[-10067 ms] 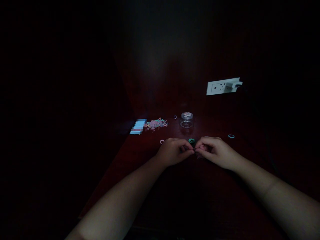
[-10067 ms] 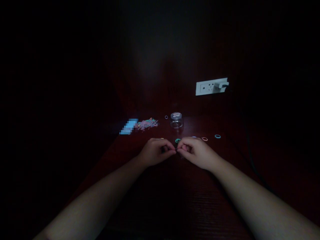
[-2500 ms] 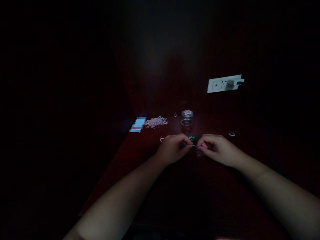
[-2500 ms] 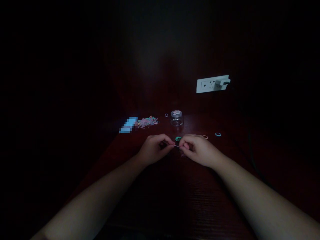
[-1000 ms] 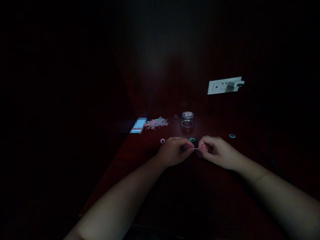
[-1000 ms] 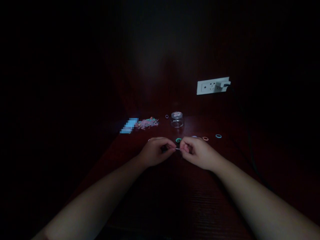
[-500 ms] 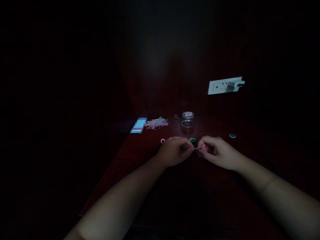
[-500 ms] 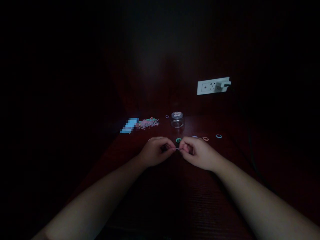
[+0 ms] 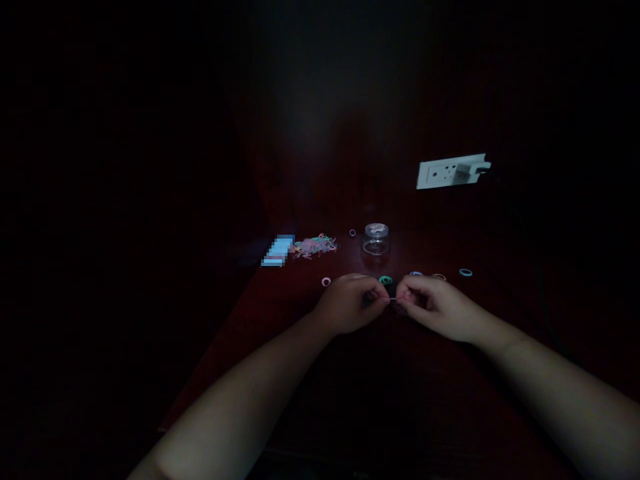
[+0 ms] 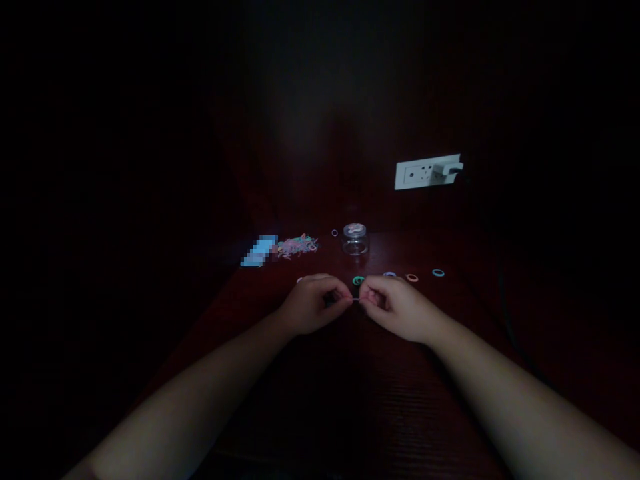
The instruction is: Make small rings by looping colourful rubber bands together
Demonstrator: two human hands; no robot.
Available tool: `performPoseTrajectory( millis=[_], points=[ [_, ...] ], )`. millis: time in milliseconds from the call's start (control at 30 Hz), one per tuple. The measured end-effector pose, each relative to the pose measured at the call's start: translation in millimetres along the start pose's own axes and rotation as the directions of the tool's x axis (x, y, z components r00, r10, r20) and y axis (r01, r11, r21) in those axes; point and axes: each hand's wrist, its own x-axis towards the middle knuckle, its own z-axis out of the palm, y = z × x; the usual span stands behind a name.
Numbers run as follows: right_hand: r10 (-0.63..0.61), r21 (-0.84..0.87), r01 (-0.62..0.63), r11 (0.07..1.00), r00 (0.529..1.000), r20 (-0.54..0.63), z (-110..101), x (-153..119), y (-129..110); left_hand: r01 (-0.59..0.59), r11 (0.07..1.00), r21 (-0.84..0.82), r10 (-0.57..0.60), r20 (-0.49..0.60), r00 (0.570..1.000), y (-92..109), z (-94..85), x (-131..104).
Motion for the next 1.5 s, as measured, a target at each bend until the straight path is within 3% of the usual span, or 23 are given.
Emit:
performPoseTrajectory(
  millis=[333, 867, 1500],
  points=[
    [0.004, 0.023, -0.005, 1.0, 1.0, 0.011, 0.0, -0.9, -1.4, -0.012, 0.999, 0.046, 0.011, 0.025, 1.0, 0.3, 0.3, 0.9],
    [0.022, 0.04, -0.023, 0.999, 0.999, 0.029, 0.1, -1.1, -2.7, 0.03, 0.999, -0.018, -0.03, -0.003, 1.0, -1.1, 1.9, -0.5],
    [0.027, 0.051, -0.024, 0.998, 0.999, -0.042, -0.2, -1.3, -1.8, 0.035, 0.999, -0.039, -0.036, -0.029, 0.999, -3.1, 3.3, -0.9]
  ],
)
